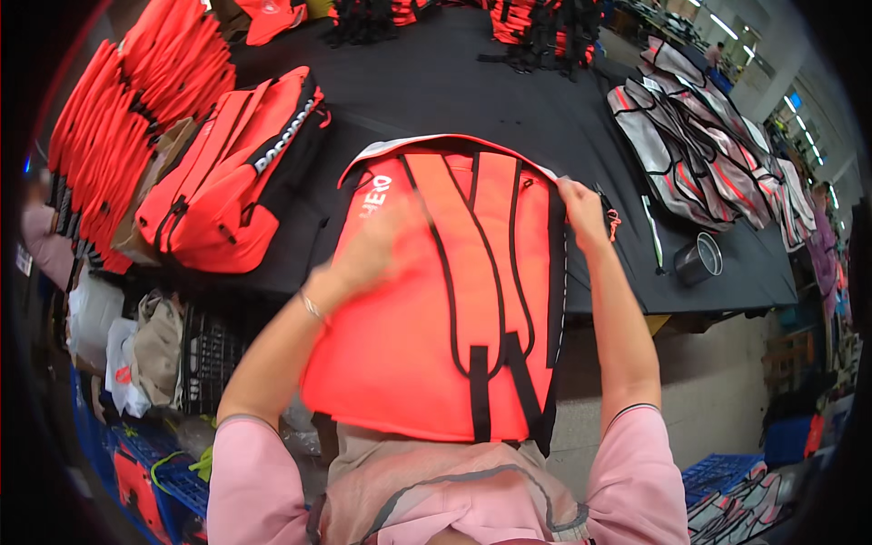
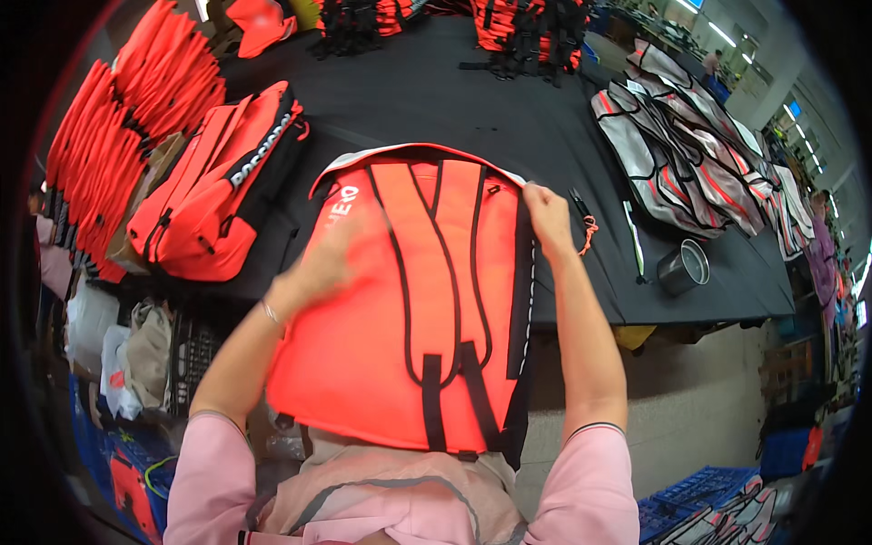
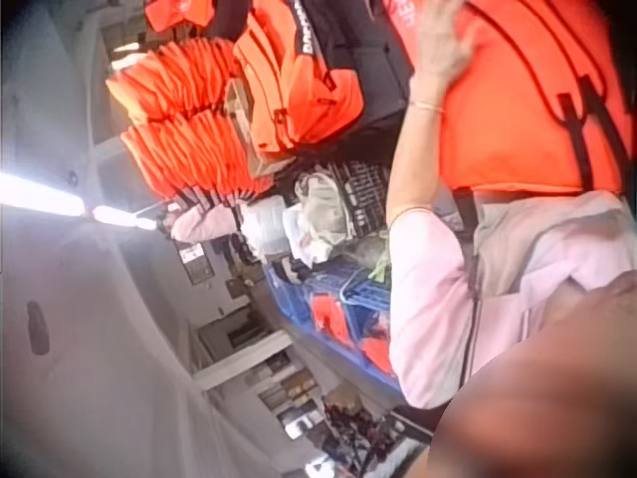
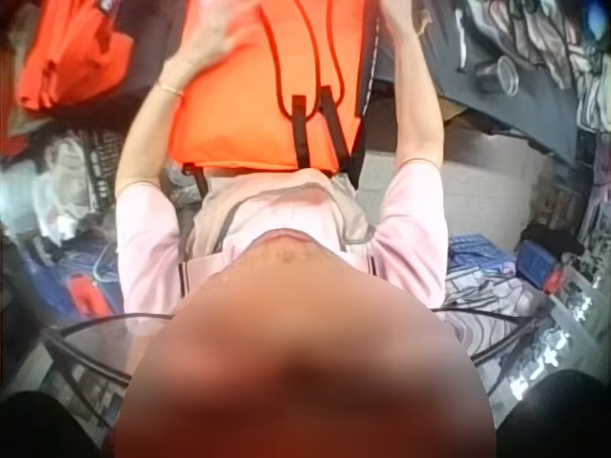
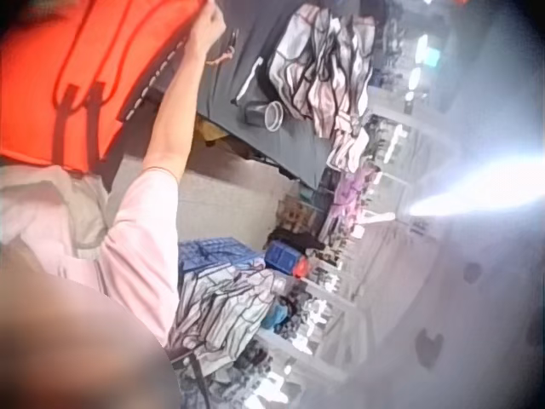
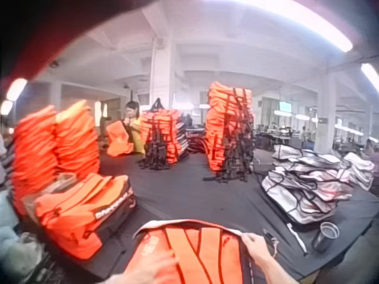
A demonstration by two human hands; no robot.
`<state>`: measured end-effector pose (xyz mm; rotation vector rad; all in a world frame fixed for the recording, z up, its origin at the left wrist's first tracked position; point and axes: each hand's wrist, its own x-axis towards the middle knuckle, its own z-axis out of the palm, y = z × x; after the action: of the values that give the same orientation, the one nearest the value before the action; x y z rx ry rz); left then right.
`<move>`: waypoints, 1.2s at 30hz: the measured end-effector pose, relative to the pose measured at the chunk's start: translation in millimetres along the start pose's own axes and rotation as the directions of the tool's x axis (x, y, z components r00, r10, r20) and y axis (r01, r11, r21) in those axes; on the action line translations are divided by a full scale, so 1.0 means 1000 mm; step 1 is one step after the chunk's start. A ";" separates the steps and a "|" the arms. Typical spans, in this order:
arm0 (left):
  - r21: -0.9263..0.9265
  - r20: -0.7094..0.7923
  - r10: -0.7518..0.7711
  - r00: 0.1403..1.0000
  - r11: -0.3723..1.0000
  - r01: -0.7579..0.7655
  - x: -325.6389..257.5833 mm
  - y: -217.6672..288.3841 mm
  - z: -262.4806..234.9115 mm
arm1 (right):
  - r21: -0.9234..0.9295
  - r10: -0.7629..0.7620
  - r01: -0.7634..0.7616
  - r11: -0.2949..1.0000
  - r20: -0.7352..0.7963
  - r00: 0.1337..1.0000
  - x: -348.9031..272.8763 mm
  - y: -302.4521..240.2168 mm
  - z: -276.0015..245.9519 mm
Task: Inspecting and assembling components of bright red sports backpacks, using a tool to adjust straps and cleaning parts with a brush.
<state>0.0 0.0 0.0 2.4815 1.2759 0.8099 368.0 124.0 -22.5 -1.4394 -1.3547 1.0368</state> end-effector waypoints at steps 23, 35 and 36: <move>0.038 0.049 0.319 0.946 0.946 -0.321 0.220 0.046 -0.029 | -0.550 -0.804 0.616 0.564 -0.196 0.561 -0.036 -0.105 0.056; -0.259 0.359 0.305 0.882 0.941 -0.219 0.066 0.109 -0.065 | -0.032 -0.773 0.802 0.596 0.247 0.584 -0.168 -0.089 0.035; -0.356 0.409 0.314 0.857 0.919 -0.167 0.054 0.114 -0.065 | 0.061 -0.706 0.737 0.674 0.350 0.616 -0.179 -0.091 0.031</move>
<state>64.8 -27.0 123.8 2.3970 0.6244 0.3861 303.7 -50.9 57.6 -0.6144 -2.0302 0.6847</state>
